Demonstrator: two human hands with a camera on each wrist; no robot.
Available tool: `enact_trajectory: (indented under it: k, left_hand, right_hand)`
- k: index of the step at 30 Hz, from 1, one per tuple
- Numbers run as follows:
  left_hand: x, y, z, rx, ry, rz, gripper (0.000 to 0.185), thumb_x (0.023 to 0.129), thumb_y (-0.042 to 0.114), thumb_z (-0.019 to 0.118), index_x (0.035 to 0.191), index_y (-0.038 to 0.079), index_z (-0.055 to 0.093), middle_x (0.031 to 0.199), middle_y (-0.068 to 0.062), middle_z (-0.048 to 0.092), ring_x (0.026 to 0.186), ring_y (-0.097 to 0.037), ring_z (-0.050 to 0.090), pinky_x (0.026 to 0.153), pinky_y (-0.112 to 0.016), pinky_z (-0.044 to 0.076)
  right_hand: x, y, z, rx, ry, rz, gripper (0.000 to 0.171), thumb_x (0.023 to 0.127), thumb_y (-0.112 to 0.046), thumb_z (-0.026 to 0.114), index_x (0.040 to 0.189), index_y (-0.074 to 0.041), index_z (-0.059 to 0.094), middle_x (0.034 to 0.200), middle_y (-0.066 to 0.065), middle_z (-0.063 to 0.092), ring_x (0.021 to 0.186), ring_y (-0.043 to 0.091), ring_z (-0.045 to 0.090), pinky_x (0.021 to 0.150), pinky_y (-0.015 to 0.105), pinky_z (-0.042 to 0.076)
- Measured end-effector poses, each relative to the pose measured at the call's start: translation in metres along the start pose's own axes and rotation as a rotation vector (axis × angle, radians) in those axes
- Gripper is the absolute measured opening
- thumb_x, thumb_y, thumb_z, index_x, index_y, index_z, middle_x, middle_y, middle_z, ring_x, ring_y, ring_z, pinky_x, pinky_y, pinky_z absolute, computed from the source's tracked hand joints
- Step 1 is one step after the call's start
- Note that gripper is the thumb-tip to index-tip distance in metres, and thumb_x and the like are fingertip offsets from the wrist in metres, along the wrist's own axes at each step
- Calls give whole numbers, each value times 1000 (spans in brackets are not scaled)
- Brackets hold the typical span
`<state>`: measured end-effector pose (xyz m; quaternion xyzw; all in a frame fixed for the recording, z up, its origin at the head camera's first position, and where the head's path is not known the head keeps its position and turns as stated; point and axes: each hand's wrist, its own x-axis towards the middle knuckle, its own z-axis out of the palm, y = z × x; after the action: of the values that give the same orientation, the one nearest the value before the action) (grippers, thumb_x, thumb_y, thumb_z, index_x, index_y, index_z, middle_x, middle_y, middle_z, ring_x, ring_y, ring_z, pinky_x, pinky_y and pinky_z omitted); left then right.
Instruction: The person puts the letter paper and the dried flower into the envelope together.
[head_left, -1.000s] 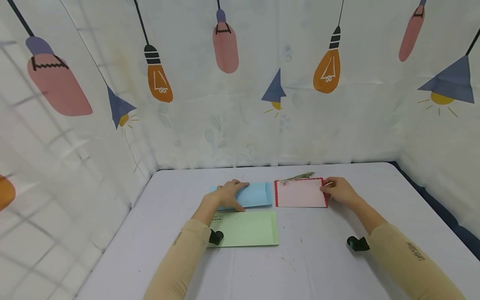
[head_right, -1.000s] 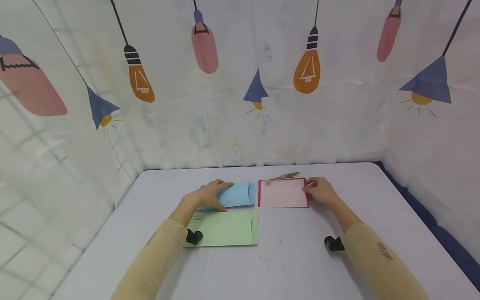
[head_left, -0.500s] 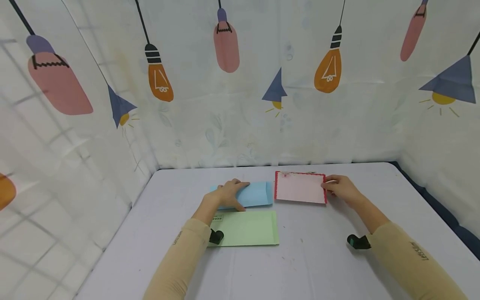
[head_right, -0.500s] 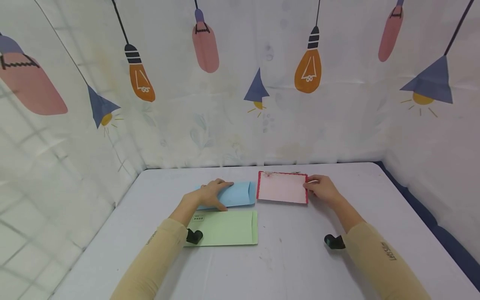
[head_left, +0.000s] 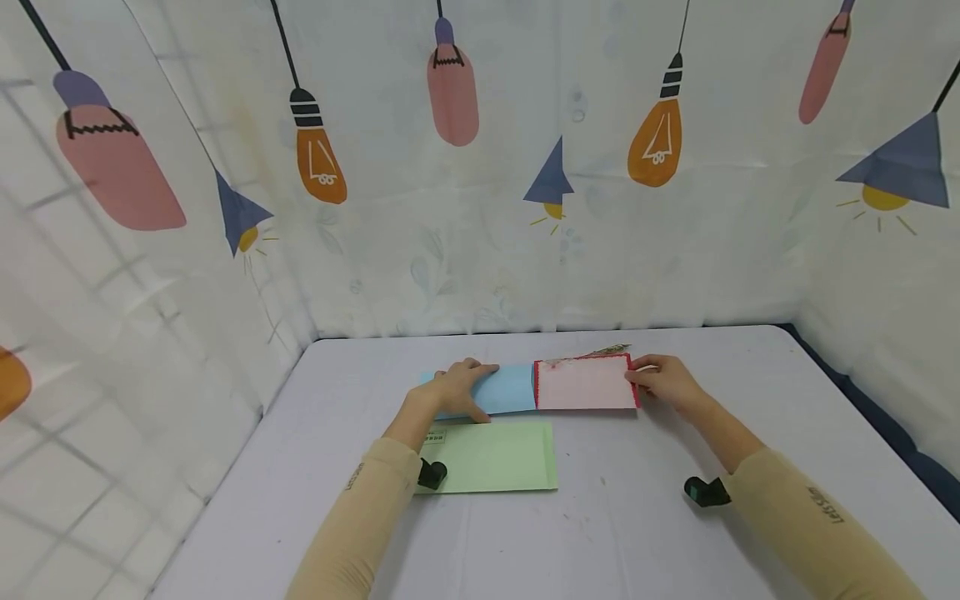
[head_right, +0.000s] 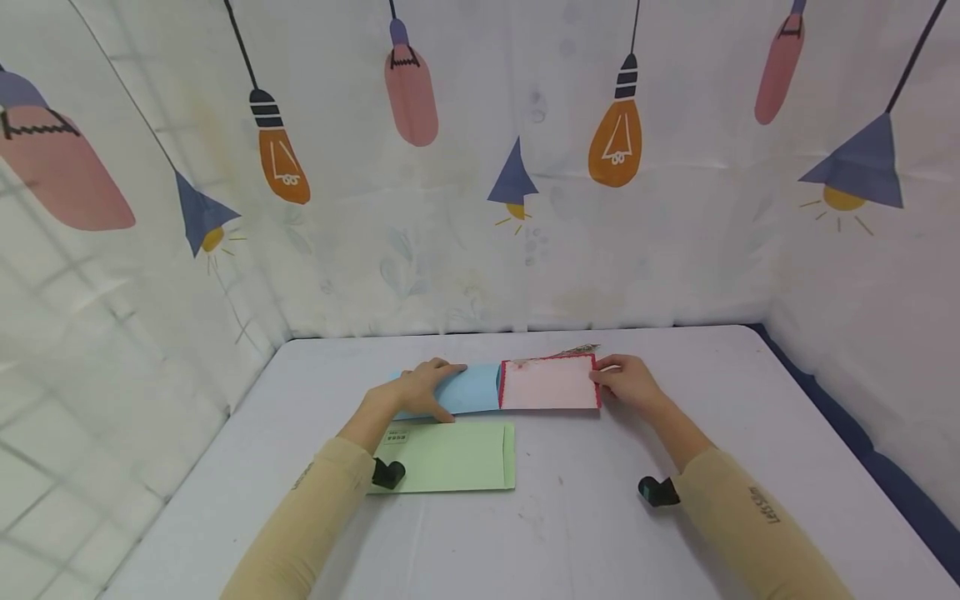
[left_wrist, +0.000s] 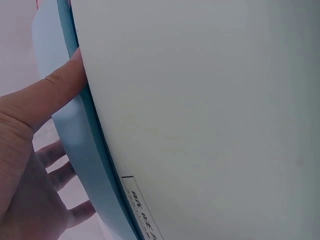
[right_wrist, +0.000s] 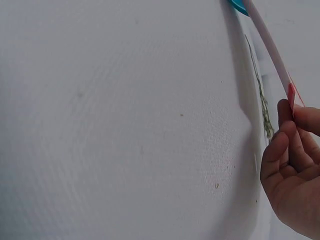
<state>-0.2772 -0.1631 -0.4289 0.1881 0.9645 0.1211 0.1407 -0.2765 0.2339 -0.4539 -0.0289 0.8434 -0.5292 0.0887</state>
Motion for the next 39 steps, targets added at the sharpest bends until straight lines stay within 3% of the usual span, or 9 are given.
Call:
enact_trajectory:
  k: [13,24,32,39]
  left_hand:
    - [0,-1,1,-15,-7,0,98,79,43,90,161,28,37,158,-9,36,143,-34,35,107,-65,33]
    - [0,0,1,-9,-5,17,97,81,42,89,161,26,36,159,-10,35,144,-33,34,110,-63,31]
    - [1,-1,0,2,-6,20,97,81,42,88,161,27,35,159,-10,35,144,-33,34,110,-64,30]
    - [1,-1,-1,2,-9,19,98,81,43,88,162,25,35,160,-11,34,146,-34,33,111,-64,29]
  right_hand:
    - [-2,-5,4,-73,-21,-73,26,98,-13,70,112,8,62,80,2,64,71,15,54,64,30,48]
    - [4,-5,0,-156,-86,-57,20,97,-11,70,107,6,65,88,8,65,72,20,53,65,34,45]
    - [9,-10,6,-219,-73,-40,23,97,-12,70,109,6,66,90,8,66,77,20,55,66,32,46]
    - [15,-16,21,-187,-18,-40,33,96,-15,71,118,8,62,98,13,69,82,22,59,68,31,49]
